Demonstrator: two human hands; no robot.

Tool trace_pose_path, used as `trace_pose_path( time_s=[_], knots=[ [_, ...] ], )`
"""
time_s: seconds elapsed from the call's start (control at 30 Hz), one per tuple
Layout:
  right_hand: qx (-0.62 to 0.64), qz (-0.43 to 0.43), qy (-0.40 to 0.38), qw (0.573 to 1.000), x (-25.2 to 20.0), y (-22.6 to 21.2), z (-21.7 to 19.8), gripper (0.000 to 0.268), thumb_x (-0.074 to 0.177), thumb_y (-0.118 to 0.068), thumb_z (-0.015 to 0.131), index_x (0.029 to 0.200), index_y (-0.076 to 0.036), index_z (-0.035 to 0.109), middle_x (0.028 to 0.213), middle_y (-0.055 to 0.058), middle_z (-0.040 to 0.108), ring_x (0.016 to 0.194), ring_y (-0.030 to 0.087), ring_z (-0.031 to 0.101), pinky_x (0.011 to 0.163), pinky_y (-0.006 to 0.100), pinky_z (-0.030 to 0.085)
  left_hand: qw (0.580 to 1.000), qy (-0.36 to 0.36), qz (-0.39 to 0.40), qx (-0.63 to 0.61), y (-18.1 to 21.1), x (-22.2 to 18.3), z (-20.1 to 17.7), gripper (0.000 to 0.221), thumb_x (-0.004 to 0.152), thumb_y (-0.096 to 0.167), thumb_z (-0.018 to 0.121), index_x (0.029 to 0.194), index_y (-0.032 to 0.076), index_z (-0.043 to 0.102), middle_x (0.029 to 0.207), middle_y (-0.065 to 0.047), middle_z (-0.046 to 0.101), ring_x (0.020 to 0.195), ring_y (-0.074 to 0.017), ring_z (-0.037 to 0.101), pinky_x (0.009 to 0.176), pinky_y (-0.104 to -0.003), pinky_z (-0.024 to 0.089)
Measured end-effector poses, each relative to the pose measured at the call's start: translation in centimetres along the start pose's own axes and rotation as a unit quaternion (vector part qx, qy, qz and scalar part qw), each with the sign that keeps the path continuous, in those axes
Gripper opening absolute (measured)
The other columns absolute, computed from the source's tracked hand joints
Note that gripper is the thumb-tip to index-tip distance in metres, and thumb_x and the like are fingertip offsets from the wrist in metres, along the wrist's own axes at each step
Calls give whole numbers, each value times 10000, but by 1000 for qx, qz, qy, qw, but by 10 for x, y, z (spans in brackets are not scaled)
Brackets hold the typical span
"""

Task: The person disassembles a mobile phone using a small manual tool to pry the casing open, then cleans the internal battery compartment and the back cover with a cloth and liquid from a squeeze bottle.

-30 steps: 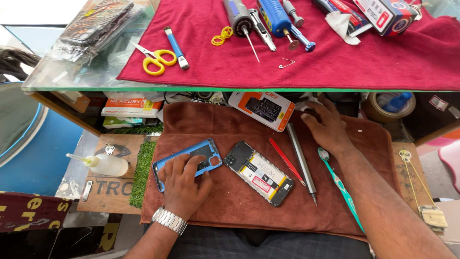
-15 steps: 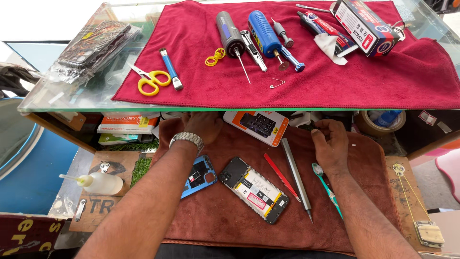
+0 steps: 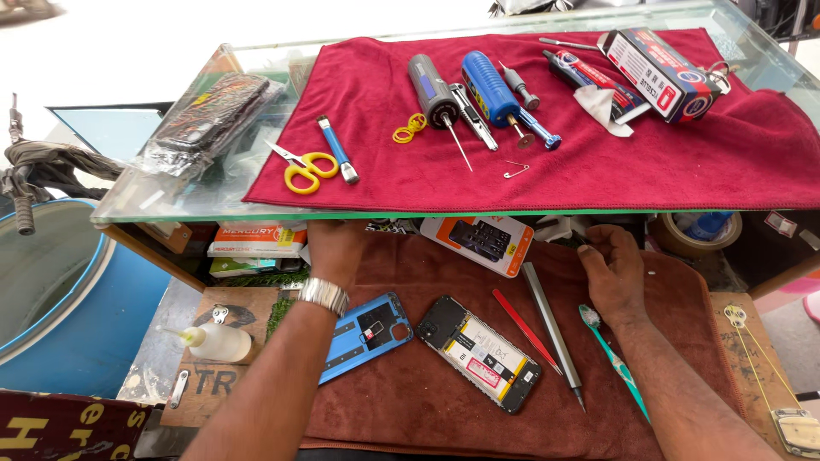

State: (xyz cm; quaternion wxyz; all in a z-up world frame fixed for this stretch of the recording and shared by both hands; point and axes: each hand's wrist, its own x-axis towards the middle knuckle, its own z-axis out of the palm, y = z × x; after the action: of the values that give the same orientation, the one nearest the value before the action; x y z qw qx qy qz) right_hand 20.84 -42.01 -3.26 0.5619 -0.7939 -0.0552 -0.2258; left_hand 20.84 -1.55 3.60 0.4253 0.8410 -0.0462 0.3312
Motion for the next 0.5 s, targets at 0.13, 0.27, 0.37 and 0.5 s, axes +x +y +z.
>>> trace_pose_path(
  time_s=[0.13, 0.27, 0.37, 0.5],
  knots=[
    [-180, -153, 74, 969, -24, -40, 4, 186, 927, -84, 684, 1095, -9, 651, 1065, 113, 622, 1064, 212, 580, 961, 363, 476, 849, -24, -249, -465, 65, -52, -25, 126, 950, -44, 633, 1033, 45, 601, 1027, -105, 688, 934, -199, 672, 848, -336, 556],
    [-50, 106, -47, 992, -96, -108, 19, 201, 888, -136, 676, 1057, -29, 686, 911, 76, 679, 827, 157, 603, 755, 312, 510, 721, -57, -400, -563, 106, -126, -43, 165, 894, -23, 585, 974, 106, 520, 974, -96, 681, 833, -201, 685, 709, -321, 542],
    [225, 167, -250, 927, -141, -156, 30, 389, 902, -171, 666, 1253, -18, 602, 1075, 52, 656, 986, 125, 591, 895, 275, 505, 685, -100, -433, -578, 119, -165, -51, 175, 920, -42, 597, 1013, 91, 530, 962, -53, 640, 793, -130, 623, 671, -283, 498],
    [325, 442, -326, 770, -173, -183, 36, 389, 932, -261, 645, 1306, -161, 608, 1119, -47, 719, 1018, 45, 680, 905, 234, 540, 678, -191, -467, -534, 136, -189, -68, 173, 858, -21, 564, 968, 108, 535, 907, -38, 657, 742, -121, 647, 639, -287, 540]
  ],
)
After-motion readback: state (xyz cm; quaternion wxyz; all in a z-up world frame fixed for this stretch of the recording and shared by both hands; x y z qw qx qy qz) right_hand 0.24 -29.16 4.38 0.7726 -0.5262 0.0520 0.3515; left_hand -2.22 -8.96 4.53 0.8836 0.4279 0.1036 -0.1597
